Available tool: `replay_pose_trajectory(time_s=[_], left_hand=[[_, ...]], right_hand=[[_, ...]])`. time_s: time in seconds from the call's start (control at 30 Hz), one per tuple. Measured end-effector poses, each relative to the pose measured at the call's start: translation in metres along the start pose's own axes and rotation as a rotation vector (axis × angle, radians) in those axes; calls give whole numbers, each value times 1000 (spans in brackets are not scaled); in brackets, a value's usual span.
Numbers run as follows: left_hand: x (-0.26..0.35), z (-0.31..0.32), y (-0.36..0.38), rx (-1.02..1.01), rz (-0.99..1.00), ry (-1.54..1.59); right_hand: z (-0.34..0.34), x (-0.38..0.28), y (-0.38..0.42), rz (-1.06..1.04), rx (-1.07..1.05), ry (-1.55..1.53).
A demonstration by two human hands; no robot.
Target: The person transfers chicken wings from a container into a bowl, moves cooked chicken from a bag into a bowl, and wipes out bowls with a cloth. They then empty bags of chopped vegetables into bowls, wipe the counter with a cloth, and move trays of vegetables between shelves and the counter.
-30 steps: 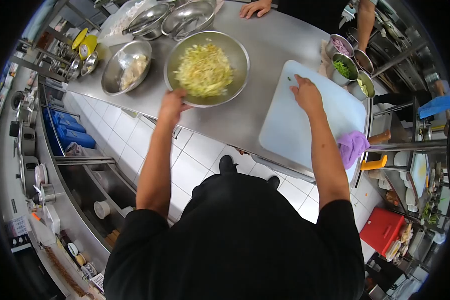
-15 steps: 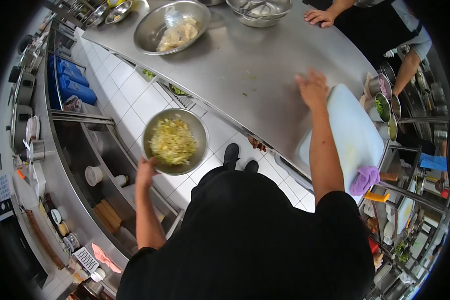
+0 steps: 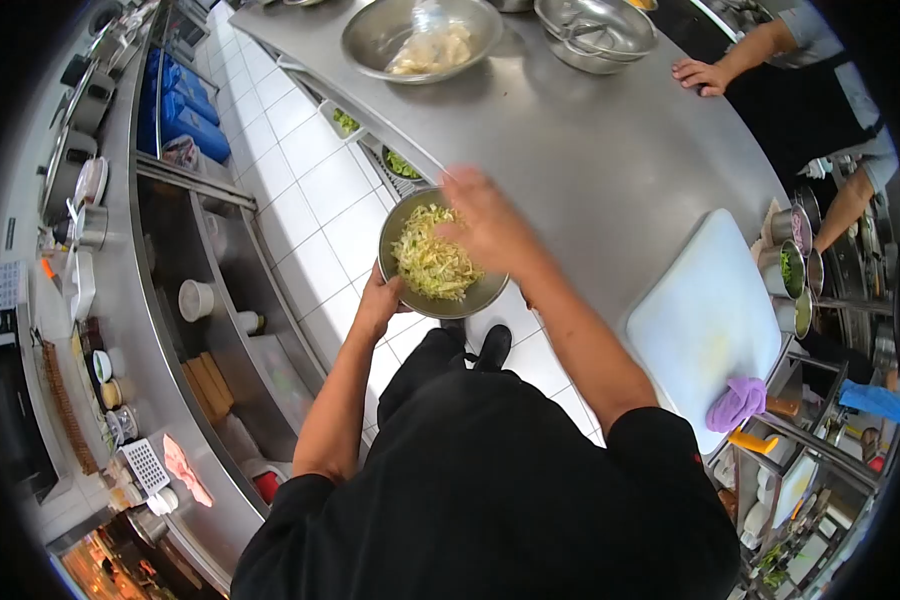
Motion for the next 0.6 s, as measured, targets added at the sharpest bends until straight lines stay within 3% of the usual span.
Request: replay_pose_trajectory(time_s=[0.13, 0.2, 0.27, 0.33, 0.37, 0.47, 0.6], left_hand=[[-22, -44, -6, 121, 17, 81], [-37, -72, -25, 169, 10, 123], [-52, -107, -64, 180, -7, 91], [-78, -143, -129, 234, 68, 64], [-46, -146, -139, 230, 15, 87], [-29, -161, -223, 249, 35, 61], [-11, -141, -318, 222, 69, 119]], right_hand=[[-35, 85, 6, 466, 78, 127], [-42, 118, 19, 549, 157, 70], [-40, 103, 17, 480, 129, 41], [-20, 80, 4, 549, 35, 395], [-10, 73, -5, 577, -8, 576], [1, 80, -9, 597, 113, 532], [-3, 72, -14, 645, 87, 525]])
Point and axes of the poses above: each hand's wrist, its own y-axis away from the middle knuckle, its own z-axis out of the palm, x = y × z, the point moved 2 cm from there along -y, towards the middle knuckle, and after that the axes turned 5 degrees about -x, right-handed, at the moved point
